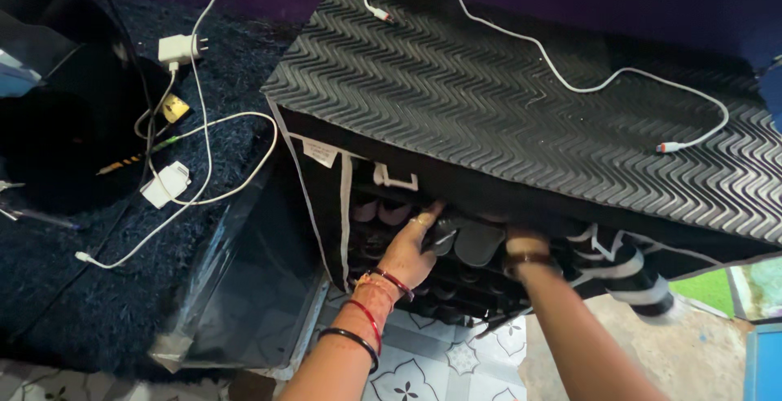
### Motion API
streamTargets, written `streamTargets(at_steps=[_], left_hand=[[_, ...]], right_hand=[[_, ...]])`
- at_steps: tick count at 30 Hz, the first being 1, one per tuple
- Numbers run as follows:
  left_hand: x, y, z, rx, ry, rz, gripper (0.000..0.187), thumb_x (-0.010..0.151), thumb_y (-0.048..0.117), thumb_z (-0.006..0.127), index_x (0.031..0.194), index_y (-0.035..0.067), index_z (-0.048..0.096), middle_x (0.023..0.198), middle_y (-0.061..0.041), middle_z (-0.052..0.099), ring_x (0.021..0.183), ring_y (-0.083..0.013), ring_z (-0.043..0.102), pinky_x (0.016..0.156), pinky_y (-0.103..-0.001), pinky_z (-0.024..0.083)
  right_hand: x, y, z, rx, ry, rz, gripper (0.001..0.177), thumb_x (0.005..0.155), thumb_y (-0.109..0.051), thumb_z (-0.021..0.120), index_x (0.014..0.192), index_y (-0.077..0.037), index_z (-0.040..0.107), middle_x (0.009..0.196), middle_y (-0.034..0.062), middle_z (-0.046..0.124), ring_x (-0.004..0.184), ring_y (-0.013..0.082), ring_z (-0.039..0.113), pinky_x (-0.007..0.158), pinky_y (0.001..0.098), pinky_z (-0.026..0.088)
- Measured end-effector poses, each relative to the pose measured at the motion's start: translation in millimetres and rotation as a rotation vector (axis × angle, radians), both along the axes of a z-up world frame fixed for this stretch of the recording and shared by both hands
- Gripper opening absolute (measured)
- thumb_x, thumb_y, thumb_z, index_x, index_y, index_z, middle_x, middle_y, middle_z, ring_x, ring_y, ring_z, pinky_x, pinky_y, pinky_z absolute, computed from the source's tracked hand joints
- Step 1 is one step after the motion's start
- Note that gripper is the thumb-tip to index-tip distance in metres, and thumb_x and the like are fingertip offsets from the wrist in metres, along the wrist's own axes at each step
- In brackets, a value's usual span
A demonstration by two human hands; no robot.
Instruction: The person places a pair of black shoes into a black fabric shoe rack and then wipes the exterior of the rack with a pink cloth. They clean the front and side panels of the rack thoroughly.
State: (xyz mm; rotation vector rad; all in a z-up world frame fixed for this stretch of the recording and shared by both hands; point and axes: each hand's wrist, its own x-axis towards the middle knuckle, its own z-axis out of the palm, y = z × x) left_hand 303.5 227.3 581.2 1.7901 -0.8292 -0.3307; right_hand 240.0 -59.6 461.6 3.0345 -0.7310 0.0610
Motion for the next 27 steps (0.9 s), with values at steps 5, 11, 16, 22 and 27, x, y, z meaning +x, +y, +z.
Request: streamTargets(at_steps=[5, 11, 16, 22, 27], left_hand=[[-1, 10, -12, -0.041, 0.027, 0.063, 0.065, 0.077, -0.007, 0.073, 0.138, 0.007, 0.056, 0.136, -0.015, 0.063, 0.131, -0.0279, 0.059, 0.111, -0.033, 0.044], [-3, 15, -8, -0.047, 0.167, 0.105, 0.071, 0.074, -0.014, 0.064, 0.141, 0.008, 0.055, 0.136, -0.011, 0.064, 0.128, -0.0222, 0.061, 0.107, -0.030, 0.049], [-5, 11, 2, -0.020, 0.233, 0.142, 0.072, 0.075, -0.013, 0.061, 0.142, 0.012, 0.055, 0.133, -0.012, 0.064, 0.124, -0.0254, 0.064, 0.102, -0.032, 0.053], [-7, 9, -2, -0.026, 0.152, 0.162, 0.069, 0.076, -0.009, 0.066, 0.142, 0.011, 0.054, 0.135, -0.015, 0.064, 0.131, -0.0285, 0.060, 0.110, -0.033, 0.044], [-12, 9, -8, -0.004, 0.174, 0.230, 0.066, 0.076, -0.005, 0.069, 0.139, 0.011, 0.055, 0.132, -0.015, 0.066, 0.127, -0.0285, 0.062, 0.107, -0.033, 0.046]], right_hand=[[-43, 63, 25, 0.397, -0.598, -0.138, 0.045, 0.083, -0.028, 0.068, 0.123, -0.007, 0.068, 0.121, 0.0243, 0.068, 0.122, 0.0432, 0.058, 0.110, 0.0546, 0.039], [-33, 80, 69, 0.244, -0.489, -0.036, 0.032, 0.092, -0.027, 0.065, 0.117, -0.010, 0.074, 0.115, 0.0224, 0.071, 0.114, 0.0441, 0.063, 0.108, 0.0579, 0.042], [-24, 99, 94, 1.176, -0.834, -0.046, 0.037, 0.080, -0.015, 0.075, 0.113, 0.001, 0.067, 0.115, 0.0163, 0.070, 0.112, 0.0354, 0.066, 0.101, 0.0515, 0.047], [-4, 95, 96, 2.402, -1.194, -0.419, 0.026, 0.075, -0.007, 0.064, 0.100, -0.003, 0.067, 0.112, 0.0124, 0.072, 0.117, 0.0366, 0.064, 0.108, 0.0565, 0.042], [-4, 87, 98, 2.750, -1.023, -0.009, 0.017, 0.079, -0.004, 0.072, 0.094, 0.000, 0.065, 0.109, 0.0164, 0.068, 0.111, 0.0368, 0.064, 0.105, 0.0554, 0.047]])
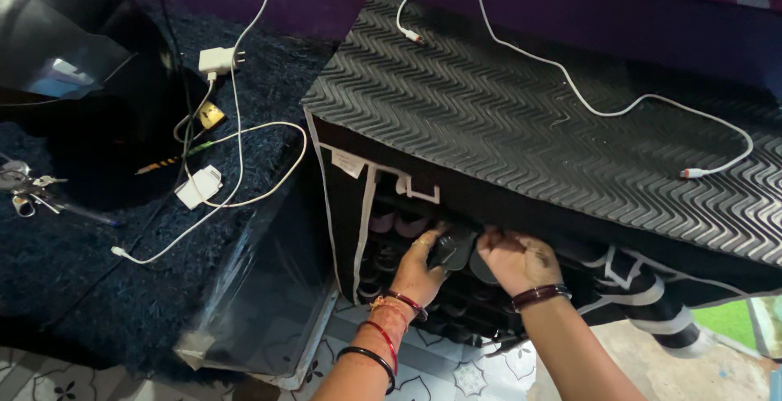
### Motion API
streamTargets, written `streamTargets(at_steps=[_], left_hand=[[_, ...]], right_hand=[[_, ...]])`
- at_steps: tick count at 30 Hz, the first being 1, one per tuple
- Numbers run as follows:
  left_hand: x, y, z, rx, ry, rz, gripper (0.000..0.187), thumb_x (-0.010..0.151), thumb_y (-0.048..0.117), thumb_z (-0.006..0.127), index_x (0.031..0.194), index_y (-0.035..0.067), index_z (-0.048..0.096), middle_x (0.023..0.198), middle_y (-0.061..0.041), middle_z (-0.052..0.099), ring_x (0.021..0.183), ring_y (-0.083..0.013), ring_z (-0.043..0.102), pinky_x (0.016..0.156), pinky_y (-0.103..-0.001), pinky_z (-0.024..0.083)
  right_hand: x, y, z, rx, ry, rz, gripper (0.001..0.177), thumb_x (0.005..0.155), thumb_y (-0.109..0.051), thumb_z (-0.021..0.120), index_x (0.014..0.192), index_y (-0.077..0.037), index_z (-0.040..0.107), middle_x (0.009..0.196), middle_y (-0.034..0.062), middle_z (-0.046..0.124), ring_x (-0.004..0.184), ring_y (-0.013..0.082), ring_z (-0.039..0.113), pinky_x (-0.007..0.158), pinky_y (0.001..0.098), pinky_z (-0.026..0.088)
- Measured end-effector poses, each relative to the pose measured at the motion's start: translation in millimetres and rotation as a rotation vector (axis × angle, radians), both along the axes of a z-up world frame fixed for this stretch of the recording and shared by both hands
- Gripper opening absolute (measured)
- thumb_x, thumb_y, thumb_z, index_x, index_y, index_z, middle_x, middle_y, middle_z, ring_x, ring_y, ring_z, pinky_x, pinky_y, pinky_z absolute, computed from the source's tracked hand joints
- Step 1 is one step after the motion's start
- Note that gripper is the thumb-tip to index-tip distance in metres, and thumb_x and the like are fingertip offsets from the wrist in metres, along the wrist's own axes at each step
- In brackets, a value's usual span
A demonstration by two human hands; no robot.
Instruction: The person places a pair of black shoes into a black fabric shoe rack and then wipes the exterior of the rack with a pink cloth. They clean the front and side panels of the rack thoroughly.
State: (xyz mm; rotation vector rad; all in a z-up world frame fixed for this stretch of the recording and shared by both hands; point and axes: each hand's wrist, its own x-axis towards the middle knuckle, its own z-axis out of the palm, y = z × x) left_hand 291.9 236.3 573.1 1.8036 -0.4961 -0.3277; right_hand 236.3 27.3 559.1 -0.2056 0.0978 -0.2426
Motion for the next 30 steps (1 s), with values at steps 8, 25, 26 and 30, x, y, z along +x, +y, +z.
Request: streamTargets(at_steps=[8, 25, 26, 30], left_hand=[[7, -24, 9, -0.039, 0.033, 0.091, 0.058, 0.076, 0.006, 0.073, 0.133, 0.010, 0.060, 0.114, -0.017, 0.073, 0.108, -0.0312, 0.072, 0.091, -0.038, 0.055], [113, -150, -176, 0.733, -0.796, -0.092, 0.046, 0.088, 0.040, 0.058, 0.122, 0.014, 0.072, 0.129, -0.010, 0.070, 0.119, -0.0317, 0.064, 0.097, -0.051, 0.048], [123, -149, -189, 0.708, -0.715, 0.041, 0.056, 0.082, 0.047, 0.062, 0.125, 0.012, 0.071, 0.130, -0.011, 0.069, 0.120, -0.0330, 0.063, 0.097, -0.051, 0.046], [143, -143, -230, 0.584, -0.349, 0.545, 0.101, 0.058, 0.073, 0.077, 0.133, 0.006, 0.067, 0.131, -0.019, 0.065, 0.122, -0.0383, 0.059, 0.100, -0.051, 0.041]], right_hand=[[-32, 24, 72, -0.055, 0.347, -0.014, 0.021, 0.084, -0.012, 0.068, 0.101, -0.001, 0.068, 0.102, 0.0170, 0.071, 0.090, 0.0290, 0.066, 0.075, 0.0376, 0.056], [-37, 7, 39, -0.841, 0.494, 0.017, 0.025, 0.087, -0.007, 0.060, 0.111, -0.007, 0.068, 0.111, 0.0124, 0.075, 0.097, 0.0251, 0.072, 0.083, 0.0422, 0.052], [-37, 7, 25, -1.195, 0.577, -0.083, 0.028, 0.086, -0.009, 0.062, 0.113, -0.004, 0.070, 0.110, 0.0134, 0.077, 0.098, 0.0242, 0.071, 0.086, 0.0397, 0.052], [-34, -2, -16, -1.848, 1.161, 0.135, 0.037, 0.097, -0.027, 0.069, 0.102, 0.008, 0.078, 0.097, 0.0249, 0.077, 0.094, 0.0303, 0.076, 0.090, 0.0371, 0.057]])
